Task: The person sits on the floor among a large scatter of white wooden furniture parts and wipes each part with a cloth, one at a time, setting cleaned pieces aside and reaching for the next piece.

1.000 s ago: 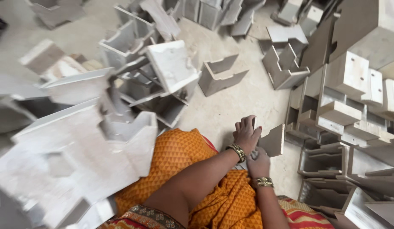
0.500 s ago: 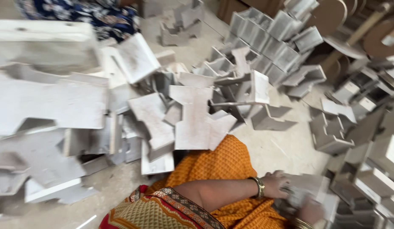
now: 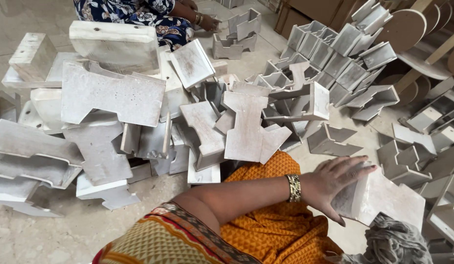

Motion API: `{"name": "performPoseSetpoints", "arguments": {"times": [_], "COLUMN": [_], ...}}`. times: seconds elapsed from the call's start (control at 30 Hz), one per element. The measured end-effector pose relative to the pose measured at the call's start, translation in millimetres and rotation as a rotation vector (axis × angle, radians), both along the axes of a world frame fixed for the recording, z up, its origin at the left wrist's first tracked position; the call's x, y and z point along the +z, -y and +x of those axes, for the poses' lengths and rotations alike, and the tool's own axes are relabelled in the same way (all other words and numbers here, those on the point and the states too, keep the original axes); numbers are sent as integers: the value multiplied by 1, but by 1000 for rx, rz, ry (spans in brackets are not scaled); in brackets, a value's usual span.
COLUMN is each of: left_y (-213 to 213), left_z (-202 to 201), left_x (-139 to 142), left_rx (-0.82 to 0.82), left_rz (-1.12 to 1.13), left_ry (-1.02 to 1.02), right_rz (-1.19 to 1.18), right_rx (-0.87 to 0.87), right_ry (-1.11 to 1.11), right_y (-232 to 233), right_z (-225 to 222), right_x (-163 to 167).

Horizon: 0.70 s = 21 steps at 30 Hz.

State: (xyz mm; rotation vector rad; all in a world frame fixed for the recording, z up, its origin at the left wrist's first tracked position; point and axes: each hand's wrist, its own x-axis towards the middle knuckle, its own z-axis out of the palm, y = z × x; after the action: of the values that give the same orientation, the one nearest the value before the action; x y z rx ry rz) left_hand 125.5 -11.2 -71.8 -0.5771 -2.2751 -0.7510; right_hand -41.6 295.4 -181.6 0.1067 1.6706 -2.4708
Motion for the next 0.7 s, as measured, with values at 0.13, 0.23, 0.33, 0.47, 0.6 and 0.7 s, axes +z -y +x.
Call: {"name": "performPoseSetpoints", "arguments": {"times": [0.13,0.23,0.33,0.47,0.6,0.7], "left_y": [15,36,73,143,204,235], "left_z": [38,67,100,157,196,202], "left_x": [34,74,126,200,258,275], "left_rx": [58,143,314,599,817,839], "left_rz": [26,44,-70,-275,-604,-363], "left_ry": [-16,36,-67,-61,62,526], "right_rz": [-30,-40,-52,-61,-82,-99], "right_rx": [31,43,49,63,74,82], "right_ry": [21,36,44,57,62,62], "right_y": [-3,1,-6,-12,-10,-11], "right_z": [-11,-15,-15,-16,-20,-15], "right_x": [1,-1,-8,-16,-23,-29]}}
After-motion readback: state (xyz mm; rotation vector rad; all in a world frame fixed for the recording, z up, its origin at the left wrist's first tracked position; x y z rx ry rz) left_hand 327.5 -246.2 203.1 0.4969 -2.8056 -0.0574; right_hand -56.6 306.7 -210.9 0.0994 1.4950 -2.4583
